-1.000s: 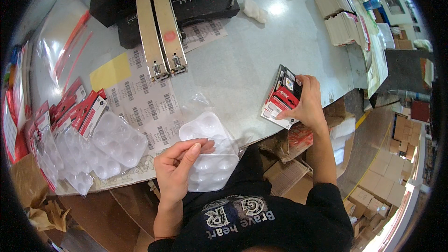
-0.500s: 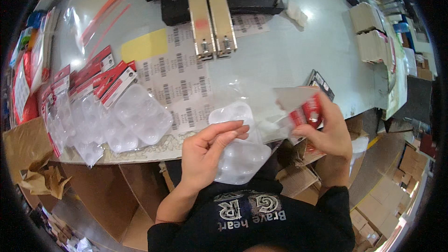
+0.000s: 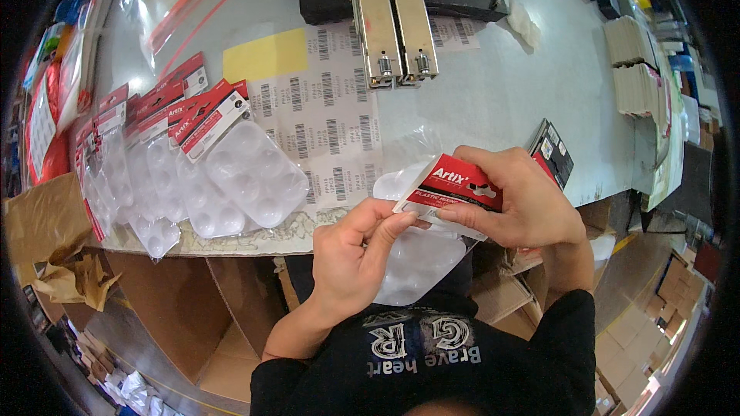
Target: The person tapes a cardboard box shut with a handheld tape dispenser, then moves to a workbench and packs multiple Artix plastic mixing palettes into clear plastic bags with red header cards. The person stacks the finished packages on the table.
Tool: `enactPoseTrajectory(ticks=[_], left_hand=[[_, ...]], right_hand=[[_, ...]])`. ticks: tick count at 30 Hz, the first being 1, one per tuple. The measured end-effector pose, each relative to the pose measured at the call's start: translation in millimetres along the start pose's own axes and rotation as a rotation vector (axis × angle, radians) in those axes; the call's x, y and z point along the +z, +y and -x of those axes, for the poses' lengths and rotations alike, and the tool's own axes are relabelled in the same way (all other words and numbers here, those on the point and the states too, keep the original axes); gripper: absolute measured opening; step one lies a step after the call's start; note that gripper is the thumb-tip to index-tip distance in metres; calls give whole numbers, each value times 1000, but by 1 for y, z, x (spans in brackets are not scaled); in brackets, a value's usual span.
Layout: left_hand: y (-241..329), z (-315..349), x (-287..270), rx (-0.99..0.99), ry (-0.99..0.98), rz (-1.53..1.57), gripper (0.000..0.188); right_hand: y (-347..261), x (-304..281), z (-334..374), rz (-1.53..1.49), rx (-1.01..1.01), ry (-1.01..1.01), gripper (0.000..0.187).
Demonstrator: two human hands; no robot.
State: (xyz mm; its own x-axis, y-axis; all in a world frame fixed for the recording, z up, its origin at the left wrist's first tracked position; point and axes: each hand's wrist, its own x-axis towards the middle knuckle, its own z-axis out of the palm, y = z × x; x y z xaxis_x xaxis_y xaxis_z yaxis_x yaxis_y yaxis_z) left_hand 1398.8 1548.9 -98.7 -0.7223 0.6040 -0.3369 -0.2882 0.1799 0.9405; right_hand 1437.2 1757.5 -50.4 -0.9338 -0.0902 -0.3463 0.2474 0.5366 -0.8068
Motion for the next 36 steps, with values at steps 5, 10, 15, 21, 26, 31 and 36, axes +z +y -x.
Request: enactPoseTrajectory(ticks=[5, 10, 15, 21, 26, 31, 36], left_hand=[[-1, -1, -1, 150, 58, -146, 15], [-13, -6, -9, 130, 329, 90, 18], [-22, -13, -9, 105, 376, 99, 20], [-20, -13, -7, 80, 392, 70, 21], [-19, -18, -7, 80, 357, -102, 24], [-22, -65, -10, 172, 386, -159, 27], [-28, -99, -18, 177, 420, -155, 29]], right_hand=[[5, -7, -2, 88, -82, 87, 41], [22, 0, 7, -316, 200, 101, 28], [38, 20, 11, -682, 202, 174, 20], [39, 27, 14, -615, 130, 256, 14], [40, 43, 4, -777, 204, 345, 14], [54, 56, -46, -1043, 212, 600, 14], [64, 56, -69, -1025, 141, 710, 13]])
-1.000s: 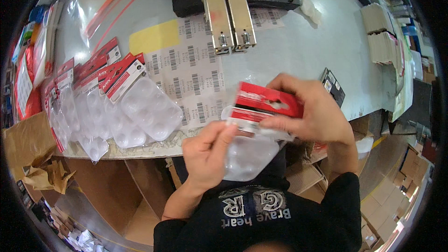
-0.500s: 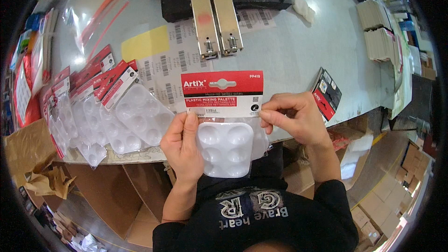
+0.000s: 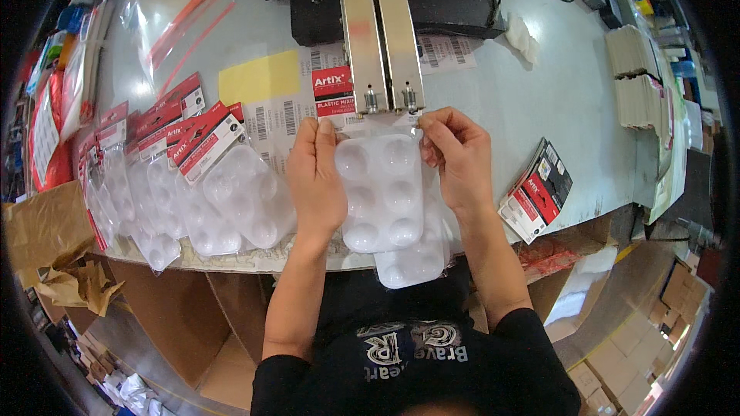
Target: The person tapes a cardboard box shut with a handheld tape dispenser, then moves to a workbench and packs multiple Artix plastic mixing palettes into clear plastic bags with red header cards. The person stacks the finished packages on the table.
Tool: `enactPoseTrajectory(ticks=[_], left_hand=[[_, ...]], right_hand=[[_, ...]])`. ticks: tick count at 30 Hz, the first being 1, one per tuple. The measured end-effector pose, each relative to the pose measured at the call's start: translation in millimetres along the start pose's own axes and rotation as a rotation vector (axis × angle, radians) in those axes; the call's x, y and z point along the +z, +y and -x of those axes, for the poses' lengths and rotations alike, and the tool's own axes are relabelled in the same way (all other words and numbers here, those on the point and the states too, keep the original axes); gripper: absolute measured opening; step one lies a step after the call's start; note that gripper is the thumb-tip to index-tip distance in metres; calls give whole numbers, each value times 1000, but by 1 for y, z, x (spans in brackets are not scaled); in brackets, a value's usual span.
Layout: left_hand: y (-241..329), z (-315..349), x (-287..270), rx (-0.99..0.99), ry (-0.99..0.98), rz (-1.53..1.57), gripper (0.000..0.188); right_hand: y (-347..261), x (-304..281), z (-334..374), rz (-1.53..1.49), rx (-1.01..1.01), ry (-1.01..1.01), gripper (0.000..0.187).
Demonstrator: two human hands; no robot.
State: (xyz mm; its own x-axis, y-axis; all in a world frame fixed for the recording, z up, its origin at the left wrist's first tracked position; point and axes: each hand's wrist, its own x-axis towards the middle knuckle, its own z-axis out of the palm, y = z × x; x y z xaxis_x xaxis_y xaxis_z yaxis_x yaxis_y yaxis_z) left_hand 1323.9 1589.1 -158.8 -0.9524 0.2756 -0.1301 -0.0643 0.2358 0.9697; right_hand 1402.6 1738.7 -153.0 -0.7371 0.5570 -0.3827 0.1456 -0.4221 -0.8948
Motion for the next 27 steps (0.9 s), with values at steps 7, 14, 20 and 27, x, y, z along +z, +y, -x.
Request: enactPoseTrajectory(ticks=[7, 14, 20, 27], left_hand=[[-13, 2, -9, 43, -83, 94, 29], [34, 17, -104, 259, 505, -1064, 30], [-7, 82, -19, 292, -86, -727, 29], [-2, 80, -10, 138, -80, -225, 17]], right_hand=[[-16, -22, 6, 374, -144, -53, 17], [-42, -158, 59, 1319, -309, 139, 108], [-5, -182, 69, 1511, -327, 226, 118], [-16, -171, 80, 1475, -280, 256, 108]])
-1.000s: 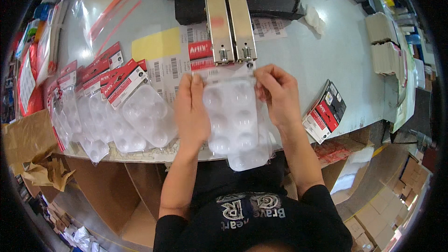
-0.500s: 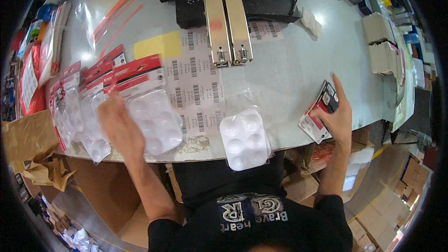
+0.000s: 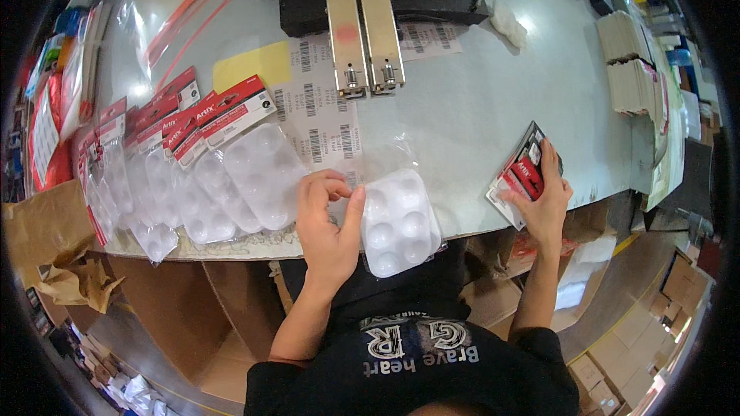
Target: The person tapes a cardboard box shut with a handheld tape dispenser, then moves to a workbench and packs multiple Artix plastic mixing palettes into clear plastic bags with red header cards. The person stacks the finished packages on the table.
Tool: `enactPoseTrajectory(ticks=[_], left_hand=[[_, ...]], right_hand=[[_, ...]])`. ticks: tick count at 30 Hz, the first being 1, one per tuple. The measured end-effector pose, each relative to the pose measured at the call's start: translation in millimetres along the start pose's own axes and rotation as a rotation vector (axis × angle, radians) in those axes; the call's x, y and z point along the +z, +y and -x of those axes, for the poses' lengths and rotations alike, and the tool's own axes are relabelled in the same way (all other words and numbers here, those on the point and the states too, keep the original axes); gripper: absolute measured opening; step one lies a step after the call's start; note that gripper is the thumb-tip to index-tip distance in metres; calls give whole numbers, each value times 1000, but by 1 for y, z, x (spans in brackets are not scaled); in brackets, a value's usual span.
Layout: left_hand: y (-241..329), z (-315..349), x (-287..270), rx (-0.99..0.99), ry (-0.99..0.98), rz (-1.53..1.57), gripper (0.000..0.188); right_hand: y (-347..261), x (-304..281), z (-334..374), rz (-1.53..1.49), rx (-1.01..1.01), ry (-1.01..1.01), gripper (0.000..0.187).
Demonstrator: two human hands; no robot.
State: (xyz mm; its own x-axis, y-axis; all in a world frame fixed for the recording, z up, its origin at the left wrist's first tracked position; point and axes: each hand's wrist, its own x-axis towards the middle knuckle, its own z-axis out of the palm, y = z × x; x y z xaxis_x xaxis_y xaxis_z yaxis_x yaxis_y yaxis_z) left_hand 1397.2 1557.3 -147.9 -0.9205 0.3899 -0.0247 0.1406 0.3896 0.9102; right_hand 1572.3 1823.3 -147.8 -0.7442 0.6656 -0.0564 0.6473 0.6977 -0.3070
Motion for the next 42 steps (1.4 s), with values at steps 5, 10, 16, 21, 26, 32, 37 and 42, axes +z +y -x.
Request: enactPoseTrajectory(ticks=[5, 10, 16, 21, 26, 32, 37, 42], left_hand=[[20, 1, -5, -346, -211, 729, 8], [37, 6, -9, -420, -332, 763, 19], [46, 10, -14, -324, -330, 557, 19], [39, 8, -14, -240, -286, 532, 16], [38, 10, -15, -259, -293, 386, 14], [36, 6, -19, -131, -178, 240, 15], [28, -5, -21, -192, 72, 389, 21], [17, -7, -17, -189, 64, 354, 22]], right_hand=[[-8, -15, -18, -63, 147, 34, 73], [-70, -52, -28, -564, 287, -22, 46], [-150, -50, -35, -586, -265, -396, 35], [-163, -44, -45, -597, -263, -452, 34], [-161, -39, -45, -544, -397, -483, 34], [-158, -38, -52, -566, -485, -426, 31], [-143, -32, -50, -810, -99, -667, 23], [-125, -14, -42, -1008, 87, -824, 18]])
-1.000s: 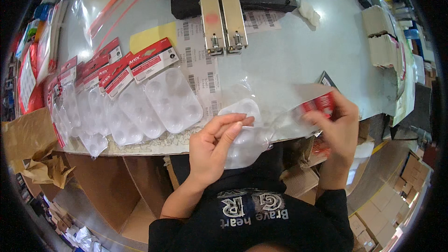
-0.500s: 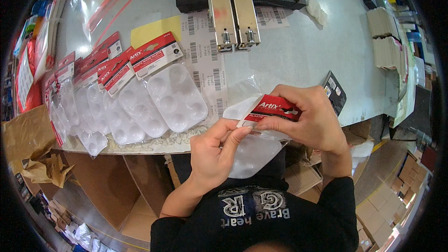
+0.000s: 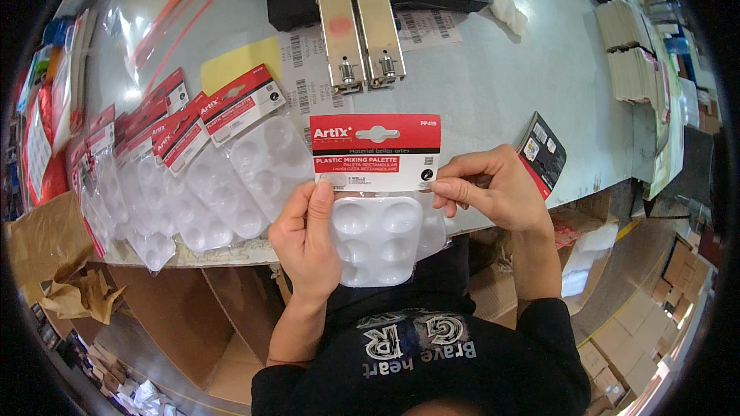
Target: The person tapes a cardboard box shut with a handheld tape dispenser, then moves to a workbench and packs multiple Artix plastic mixing palettes into clear plastic bags with red header cards. The person stacks the finished packages on the table.
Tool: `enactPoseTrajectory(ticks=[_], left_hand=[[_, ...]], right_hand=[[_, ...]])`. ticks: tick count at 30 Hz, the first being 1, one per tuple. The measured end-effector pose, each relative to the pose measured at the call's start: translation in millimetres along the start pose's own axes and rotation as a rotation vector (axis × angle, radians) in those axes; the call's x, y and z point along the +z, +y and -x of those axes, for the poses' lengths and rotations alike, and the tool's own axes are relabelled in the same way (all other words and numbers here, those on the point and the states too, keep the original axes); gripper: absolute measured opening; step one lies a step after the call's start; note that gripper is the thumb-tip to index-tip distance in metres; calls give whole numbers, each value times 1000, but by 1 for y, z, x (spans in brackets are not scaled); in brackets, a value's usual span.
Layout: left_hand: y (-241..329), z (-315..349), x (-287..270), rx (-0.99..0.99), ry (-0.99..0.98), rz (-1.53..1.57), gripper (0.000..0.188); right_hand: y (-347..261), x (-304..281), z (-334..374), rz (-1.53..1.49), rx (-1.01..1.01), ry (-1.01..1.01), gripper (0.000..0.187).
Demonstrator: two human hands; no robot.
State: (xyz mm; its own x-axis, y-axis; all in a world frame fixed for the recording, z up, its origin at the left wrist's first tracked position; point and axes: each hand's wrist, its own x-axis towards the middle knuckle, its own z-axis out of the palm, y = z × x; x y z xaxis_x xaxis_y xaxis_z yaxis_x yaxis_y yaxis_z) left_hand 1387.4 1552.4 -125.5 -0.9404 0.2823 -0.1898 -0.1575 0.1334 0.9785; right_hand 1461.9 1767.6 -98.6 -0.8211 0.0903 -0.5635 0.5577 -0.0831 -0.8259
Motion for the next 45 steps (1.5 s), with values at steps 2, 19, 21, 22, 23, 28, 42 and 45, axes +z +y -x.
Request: enactPoseTrajectory(ticks=[2, 19, 21, 22, 23, 28, 42, 45], left_hand=[[-1, 2, -1, -23, 5, -8, 22], [-17, -47, 12, 44, 10, -105, 31], [-12, -54, 16, 47, 7, -122, 31], [-11, -60, 19, 70, 32, -93, 30], [-12, -67, 20, 70, 44, -74, 30], [-41, -76, 19, 97, 45, -69, 29], [13, -39, -46, 348, 8, -1483, 40], [-9, -32, -51, 445, -73, -1392, 43]], right_hand=[[5, 0, 2, -44, -45, -5, 15], [15, 28, -50, -399, -192, 238, 11], [10, 27, -55, -403, -182, 286, 10], [8, 26, -60, -424, -228, 292, 10], [8, 24, -66, -444, -250, 292, 10], [18, 25, -84, -472, -276, 310, 12], [88, -77, 53, 1097, -122, 745, 116], [108, -78, 55, 1071, -150, 752, 120]])
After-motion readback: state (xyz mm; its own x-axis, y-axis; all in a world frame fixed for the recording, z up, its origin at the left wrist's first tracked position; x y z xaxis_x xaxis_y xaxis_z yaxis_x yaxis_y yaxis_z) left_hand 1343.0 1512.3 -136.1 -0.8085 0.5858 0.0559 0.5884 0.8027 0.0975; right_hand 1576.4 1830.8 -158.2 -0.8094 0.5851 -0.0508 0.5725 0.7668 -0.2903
